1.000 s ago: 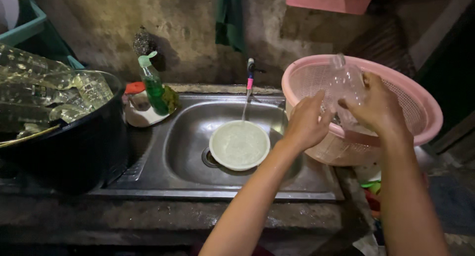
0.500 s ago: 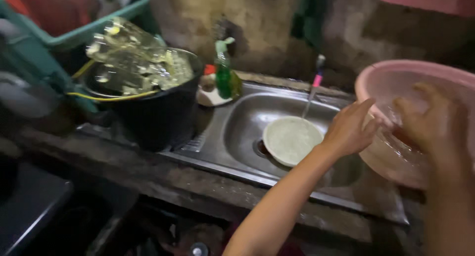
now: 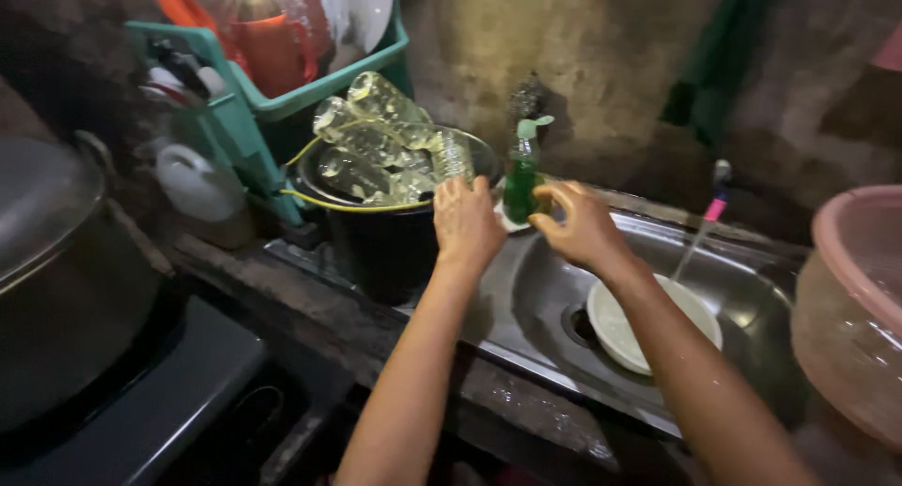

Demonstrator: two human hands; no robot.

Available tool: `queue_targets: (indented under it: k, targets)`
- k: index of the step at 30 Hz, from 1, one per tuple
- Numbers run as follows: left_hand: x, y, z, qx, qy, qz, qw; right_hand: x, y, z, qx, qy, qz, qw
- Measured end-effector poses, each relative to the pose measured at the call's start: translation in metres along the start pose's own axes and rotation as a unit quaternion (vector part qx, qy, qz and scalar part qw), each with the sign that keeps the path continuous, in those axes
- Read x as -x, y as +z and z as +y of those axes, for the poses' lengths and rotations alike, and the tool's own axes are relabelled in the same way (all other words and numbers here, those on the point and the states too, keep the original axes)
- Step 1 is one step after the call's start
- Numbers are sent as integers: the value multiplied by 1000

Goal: The person repeatedly rinses clear plastic bottles under running tap water in a kitchen sink. Each bottle is filled, shaken, and emptied into a white bowl, then placed into a black bucket. The process continues with multiple bottles in a repetitive sequence.

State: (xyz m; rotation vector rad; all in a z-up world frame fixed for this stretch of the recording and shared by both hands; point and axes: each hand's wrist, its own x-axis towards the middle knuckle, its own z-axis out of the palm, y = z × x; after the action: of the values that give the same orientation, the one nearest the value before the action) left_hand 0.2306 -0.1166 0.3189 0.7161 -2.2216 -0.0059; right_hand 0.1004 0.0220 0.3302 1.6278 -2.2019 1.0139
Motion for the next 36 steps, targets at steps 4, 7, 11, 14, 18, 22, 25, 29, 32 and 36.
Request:
queue_targets:
  k: [4, 7, 11, 14, 18, 22, 25, 29, 32, 36]
  targets:
    - [2, 1, -21, -86, 23, -11, 996, -34, 43, -15, 43, -168, 41, 984]
    - [4, 4, -24, -94, 8, -19, 995, -44, 64, -18, 90, -186, 30, 978]
    - [11, -10, -38, -54, -2, -9, 999, -43, 67, -21, 101, -142, -19, 985]
    - [11, -28, -51, -8, 5, 2, 1000, -39, 57, -29, 73, -150, -7, 986]
    - [15, -58, -71, 95, 24, -14, 995, -31, 43, -48, 33, -193, -6, 981]
    - [22, -84, -92, 116, 44, -37, 992, -16, 34, -68, -37, -190, -29, 981]
    - [20, -100, -105, 132, 49, -91, 986, -7, 28, -78, -51, -221, -32, 973]
    - [14, -118, -112, 180, 34, -182, 966, -7, 24, -77, -112, -225, -61, 966]
    - [-3, -126, -118, 201, 29, -283, 937, -18, 23, -60, -133, -139, -26, 981]
    - [-47, -91, -105, 276, -29, -253, 927, -63, 36, -14, -133, -9, 62, 989]
